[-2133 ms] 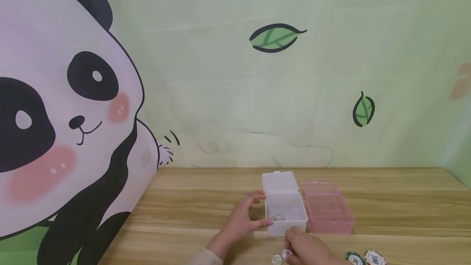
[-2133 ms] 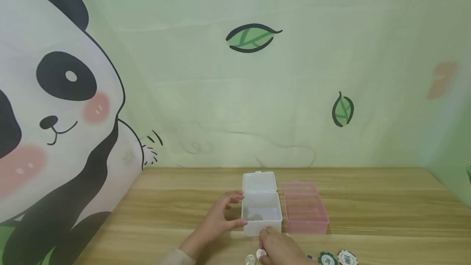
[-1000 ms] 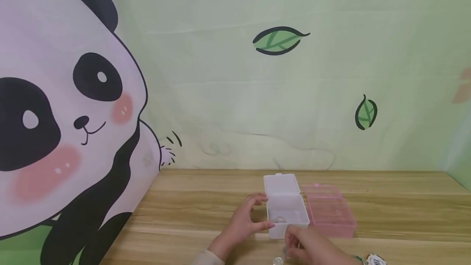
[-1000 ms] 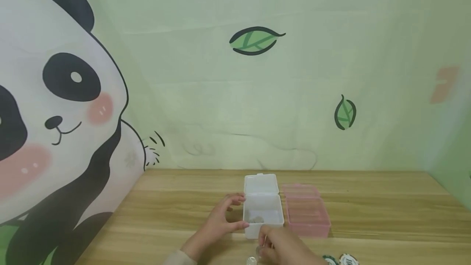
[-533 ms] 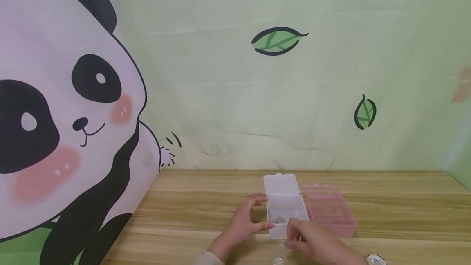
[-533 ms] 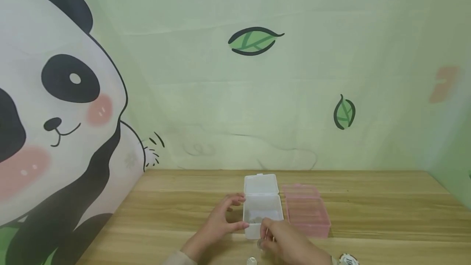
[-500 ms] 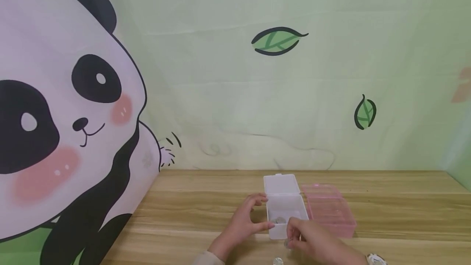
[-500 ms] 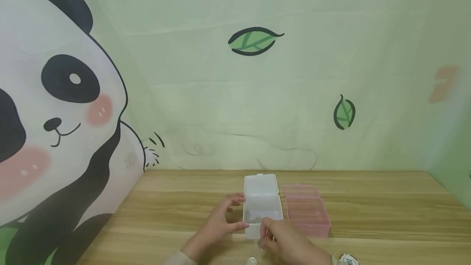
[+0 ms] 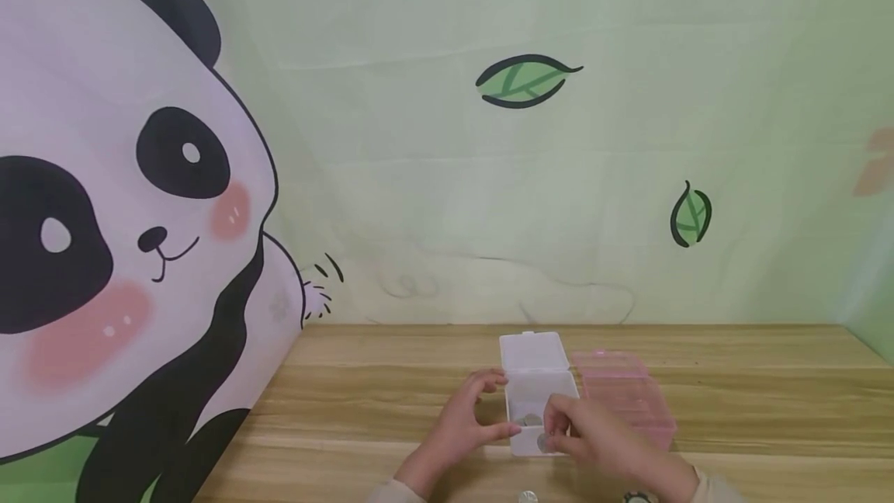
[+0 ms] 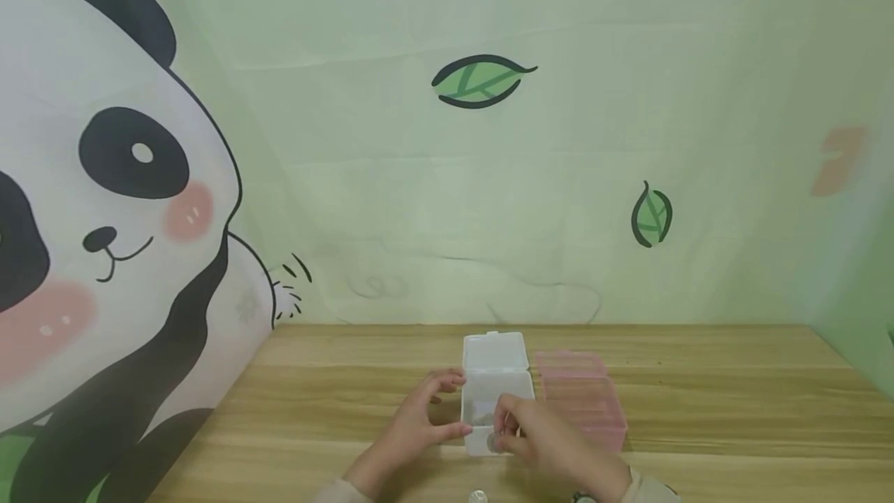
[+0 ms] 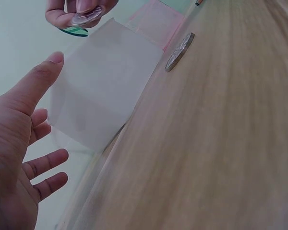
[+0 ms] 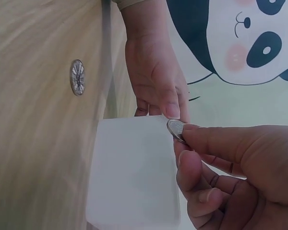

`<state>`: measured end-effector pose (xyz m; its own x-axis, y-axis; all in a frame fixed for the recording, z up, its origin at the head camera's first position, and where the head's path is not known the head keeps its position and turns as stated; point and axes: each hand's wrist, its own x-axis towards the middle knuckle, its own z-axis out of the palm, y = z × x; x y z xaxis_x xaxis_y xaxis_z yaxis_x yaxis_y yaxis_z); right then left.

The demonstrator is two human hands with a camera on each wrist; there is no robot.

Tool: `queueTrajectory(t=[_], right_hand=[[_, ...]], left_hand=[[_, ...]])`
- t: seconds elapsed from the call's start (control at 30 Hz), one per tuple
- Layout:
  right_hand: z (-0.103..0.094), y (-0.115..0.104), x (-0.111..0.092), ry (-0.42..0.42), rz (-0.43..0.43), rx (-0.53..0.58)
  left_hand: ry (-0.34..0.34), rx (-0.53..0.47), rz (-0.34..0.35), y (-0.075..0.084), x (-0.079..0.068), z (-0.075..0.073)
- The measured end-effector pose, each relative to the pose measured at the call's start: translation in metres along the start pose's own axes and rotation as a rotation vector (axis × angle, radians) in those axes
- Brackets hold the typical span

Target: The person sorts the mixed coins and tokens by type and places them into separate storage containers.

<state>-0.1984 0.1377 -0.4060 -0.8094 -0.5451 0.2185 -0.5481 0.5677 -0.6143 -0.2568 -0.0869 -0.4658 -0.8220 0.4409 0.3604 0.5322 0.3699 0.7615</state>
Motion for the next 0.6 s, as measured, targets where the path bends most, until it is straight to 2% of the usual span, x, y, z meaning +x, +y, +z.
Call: queueTrajectory(t=[0.27,0.6], right_hand=[[-0.01,-0.002,0.011,-0.018,0.043,0.086],[-0.012,0.001,0.026,0.007,0.09,0.038]], left_hand=[[0.004,0.0,0.006,0.001,0.0,-0.001],[0.004,0.017,0.003,0.001,-0.001,0.0]])
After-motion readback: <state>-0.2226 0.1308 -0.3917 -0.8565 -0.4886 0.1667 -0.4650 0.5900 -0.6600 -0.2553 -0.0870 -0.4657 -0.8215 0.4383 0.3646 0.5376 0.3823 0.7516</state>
